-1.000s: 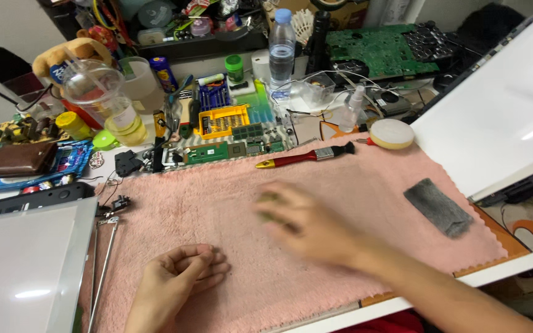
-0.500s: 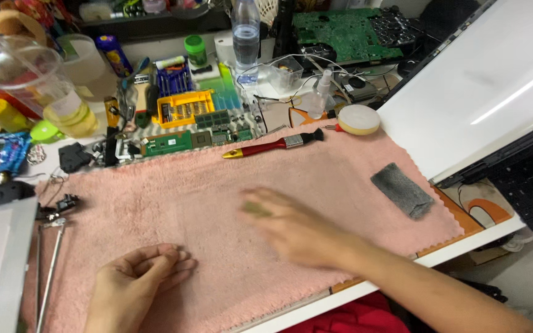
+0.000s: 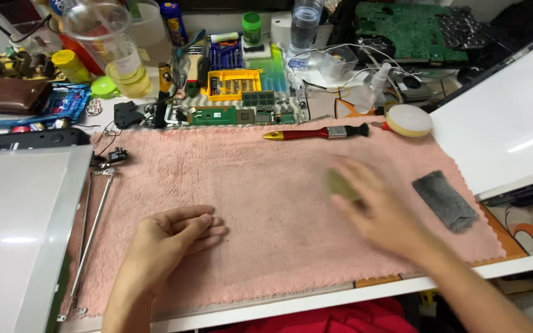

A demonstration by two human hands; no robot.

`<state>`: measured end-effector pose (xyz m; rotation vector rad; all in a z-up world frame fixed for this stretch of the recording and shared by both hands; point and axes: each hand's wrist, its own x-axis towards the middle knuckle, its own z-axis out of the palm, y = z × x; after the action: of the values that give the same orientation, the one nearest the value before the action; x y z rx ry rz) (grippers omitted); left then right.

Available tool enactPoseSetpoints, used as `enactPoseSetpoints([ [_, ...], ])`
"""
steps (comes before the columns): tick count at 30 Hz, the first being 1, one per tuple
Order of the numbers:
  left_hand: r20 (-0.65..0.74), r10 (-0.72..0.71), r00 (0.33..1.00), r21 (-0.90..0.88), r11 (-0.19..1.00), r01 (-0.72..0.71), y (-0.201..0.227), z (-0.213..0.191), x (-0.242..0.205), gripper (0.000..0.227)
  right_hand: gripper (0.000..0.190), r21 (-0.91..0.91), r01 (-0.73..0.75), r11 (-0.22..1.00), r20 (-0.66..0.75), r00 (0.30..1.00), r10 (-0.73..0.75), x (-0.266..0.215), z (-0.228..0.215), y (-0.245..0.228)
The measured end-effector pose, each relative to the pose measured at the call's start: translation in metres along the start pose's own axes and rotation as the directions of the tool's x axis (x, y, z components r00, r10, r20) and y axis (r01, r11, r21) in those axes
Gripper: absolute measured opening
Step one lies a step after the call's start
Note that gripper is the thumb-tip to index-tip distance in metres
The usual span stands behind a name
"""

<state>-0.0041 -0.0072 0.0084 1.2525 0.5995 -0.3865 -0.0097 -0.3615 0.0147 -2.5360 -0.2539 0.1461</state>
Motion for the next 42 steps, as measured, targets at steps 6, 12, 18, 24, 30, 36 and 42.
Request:
enactPoseSetpoints([
  [6,0.038,0.010,0.999,-0.022,1.000,-0.010,-0.004,-0.009,0.008,0.042,0.048,0.156,0.425,0.892,0.023,0.901,-0.434,0.030,0.073,-0.108],
  [12,0.023,0.061,0.998,-0.013,0.998,-0.061,-0.012,-0.012,0.014,0.040,0.050,0.025,0.526,0.850,0.023,0.850,-0.527,0.021,0.100,-0.089],
  [18,-0.035,0.037,0.999,0.018,0.999,-0.036,0.006,0.007,-0.012,0.032,0.049,-0.195,0.229,0.954,-0.004,0.972,-0.234,-0.022,0.050,0.025],
  [24,-0.033,0.024,0.999,0.012,1.000,-0.023,0.008,0.006,-0.013,0.032,0.050,-0.091,0.047,0.995,-0.175,0.983,-0.062,-0.058,0.001,0.084],
  [30,0.100,-0.002,0.995,-0.123,0.992,0.015,0.000,-0.008,-0.005,0.031,0.056,-0.045,0.265,0.963,-0.175,0.947,-0.269,-0.031,0.030,0.029],
  [36,0.170,0.167,0.971,0.227,0.952,-0.203,-0.014,-0.025,0.013,0.043,0.052,0.033,0.626,0.779,0.005,0.779,-0.627,-0.014,0.104,-0.112],
  [42,0.145,0.108,0.983,-0.024,0.994,-0.106,-0.013,-0.017,0.008,0.038,0.040,-0.024,0.621,0.783,-0.031,0.783,-0.622,-0.024,0.107,-0.091],
])
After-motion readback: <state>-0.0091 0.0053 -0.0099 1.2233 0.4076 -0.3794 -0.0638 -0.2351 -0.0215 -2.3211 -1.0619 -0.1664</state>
